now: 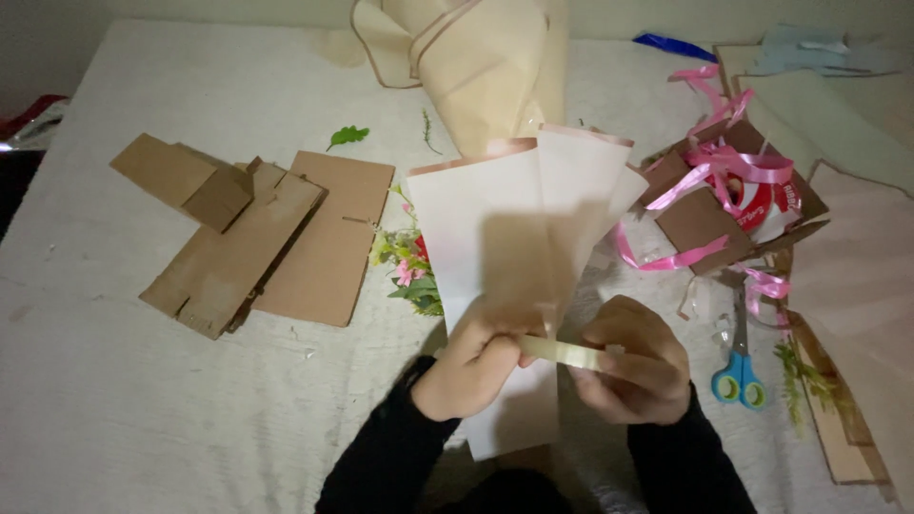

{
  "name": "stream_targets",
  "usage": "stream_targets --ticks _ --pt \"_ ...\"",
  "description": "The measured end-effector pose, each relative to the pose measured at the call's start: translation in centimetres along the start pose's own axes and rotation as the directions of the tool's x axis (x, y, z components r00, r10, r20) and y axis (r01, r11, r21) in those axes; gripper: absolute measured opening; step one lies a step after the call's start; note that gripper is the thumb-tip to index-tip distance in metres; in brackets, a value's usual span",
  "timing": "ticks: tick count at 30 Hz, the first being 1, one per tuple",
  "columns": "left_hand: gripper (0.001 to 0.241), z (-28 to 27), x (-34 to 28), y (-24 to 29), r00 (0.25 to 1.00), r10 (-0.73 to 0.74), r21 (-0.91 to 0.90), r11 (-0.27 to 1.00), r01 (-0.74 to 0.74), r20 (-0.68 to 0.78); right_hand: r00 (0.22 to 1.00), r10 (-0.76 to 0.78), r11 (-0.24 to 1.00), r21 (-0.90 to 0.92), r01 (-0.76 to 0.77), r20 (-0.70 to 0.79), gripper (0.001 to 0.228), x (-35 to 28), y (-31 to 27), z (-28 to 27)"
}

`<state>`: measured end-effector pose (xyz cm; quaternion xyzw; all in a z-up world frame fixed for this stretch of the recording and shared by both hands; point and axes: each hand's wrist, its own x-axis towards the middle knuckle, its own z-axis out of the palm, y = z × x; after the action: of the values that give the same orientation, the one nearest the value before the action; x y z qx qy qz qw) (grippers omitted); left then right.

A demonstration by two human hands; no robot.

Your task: The person prepares wrapping paper and assembles a bouquet by taping paper around the stems and arranging various flowers.

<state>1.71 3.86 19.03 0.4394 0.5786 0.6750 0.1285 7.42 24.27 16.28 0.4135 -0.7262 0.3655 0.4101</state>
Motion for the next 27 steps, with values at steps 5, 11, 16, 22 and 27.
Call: stream_targets --ticks 5,11,16,22,27 --pt "0.016 0.0 -0.4 0.1 0.995 -0.098 0.056 0.994 0.099 -0.017 0.975 0.22 0.975 0.011 -0.22 0.027 0.023 -0.6 -1.1 0.2" --pt "0.026 1.0 -0.7 -2.1 0.996 -0.026 -0.024 0.999 0.024 -0.084 0.958 0.266 0.964 -0.001 -0.267 0.107 0.033 1.6 -1.9 -0.2" --pt "0.048 1.9 -1.2 -3.2 0.983 -0.134 -0.216 0.971 0.105 -0.125 0.964 0.255 0.963 0.072 -0.261 0.079 0.026 0.9 -1.8 0.5" --pt "0.017 2.1 -1.0 -5.0 0.967 -0.146 -0.531 0.847 0.013 -0.208 0.92 0.391 0.919 0.054 -0.39 -0.003 0.029 0.9 -2.6 0.2" --pt "0.035 1.8 -1.3 -4.3 0.925 -0.238 -0.77 0.633 -0.083 -0.296 0.925 0.378 0.926 0.049 -0.375 -0.045 0.034 0.5 -1.8 0.6"
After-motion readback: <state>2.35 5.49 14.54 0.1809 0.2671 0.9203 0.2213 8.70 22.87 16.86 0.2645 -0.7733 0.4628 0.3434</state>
